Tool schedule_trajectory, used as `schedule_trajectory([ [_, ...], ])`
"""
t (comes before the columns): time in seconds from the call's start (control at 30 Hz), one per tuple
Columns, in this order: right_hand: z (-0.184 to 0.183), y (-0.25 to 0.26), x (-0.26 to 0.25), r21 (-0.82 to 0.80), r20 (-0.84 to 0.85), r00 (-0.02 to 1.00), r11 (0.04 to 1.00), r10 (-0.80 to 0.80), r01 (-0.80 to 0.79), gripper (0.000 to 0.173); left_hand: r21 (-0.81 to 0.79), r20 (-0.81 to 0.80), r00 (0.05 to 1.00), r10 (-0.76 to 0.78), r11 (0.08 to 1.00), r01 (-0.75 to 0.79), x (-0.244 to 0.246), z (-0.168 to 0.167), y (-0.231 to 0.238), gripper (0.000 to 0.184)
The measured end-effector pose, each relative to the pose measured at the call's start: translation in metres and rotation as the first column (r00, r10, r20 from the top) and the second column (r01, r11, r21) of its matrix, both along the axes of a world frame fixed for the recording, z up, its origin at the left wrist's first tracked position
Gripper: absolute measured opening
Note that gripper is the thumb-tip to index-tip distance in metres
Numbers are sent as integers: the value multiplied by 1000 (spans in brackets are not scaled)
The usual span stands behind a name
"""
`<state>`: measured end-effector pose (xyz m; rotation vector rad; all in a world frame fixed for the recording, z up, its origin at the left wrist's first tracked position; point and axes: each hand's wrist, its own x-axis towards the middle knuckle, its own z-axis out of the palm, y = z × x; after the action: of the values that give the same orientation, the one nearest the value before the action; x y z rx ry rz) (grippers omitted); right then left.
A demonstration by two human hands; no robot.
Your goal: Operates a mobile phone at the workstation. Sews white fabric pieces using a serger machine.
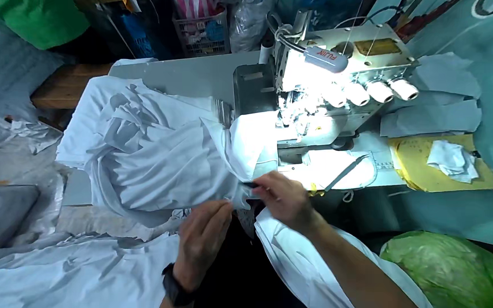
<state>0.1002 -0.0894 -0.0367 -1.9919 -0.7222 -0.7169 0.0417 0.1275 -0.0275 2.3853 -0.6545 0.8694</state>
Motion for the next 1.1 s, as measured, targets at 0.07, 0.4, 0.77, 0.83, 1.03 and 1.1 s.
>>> schedule_trajectory([
  [0.07,1,-34,15,93,-164,983,991,-77,93,18,234,-204,962,182,963,-132,-10,17,3,44],
  [0.4,-67,-67,44,171,-532,751,819,-391,547,15,188,-251,965,73,982,-26,99,9,-101,38],
  [0.77,-74,-66,48,328,-502,793,772,-346,544,16,89,-304,948,91,994,-67,248,48,-101,21],
  [0.83,-75,-66,46,328,-490,797,772,-353,544,15,62,-292,953,74,996,-58,246,45,-98,20],
  [1.03,-72,-68,45,372,-535,797,768,-282,521,16,-21,-161,943,-293,956,293,181,46,-69,21],
  [1.1,-59,-68,44,467,-652,743,691,-152,552,21,88,-202,901,-384,909,408,159,44,-63,19],
])
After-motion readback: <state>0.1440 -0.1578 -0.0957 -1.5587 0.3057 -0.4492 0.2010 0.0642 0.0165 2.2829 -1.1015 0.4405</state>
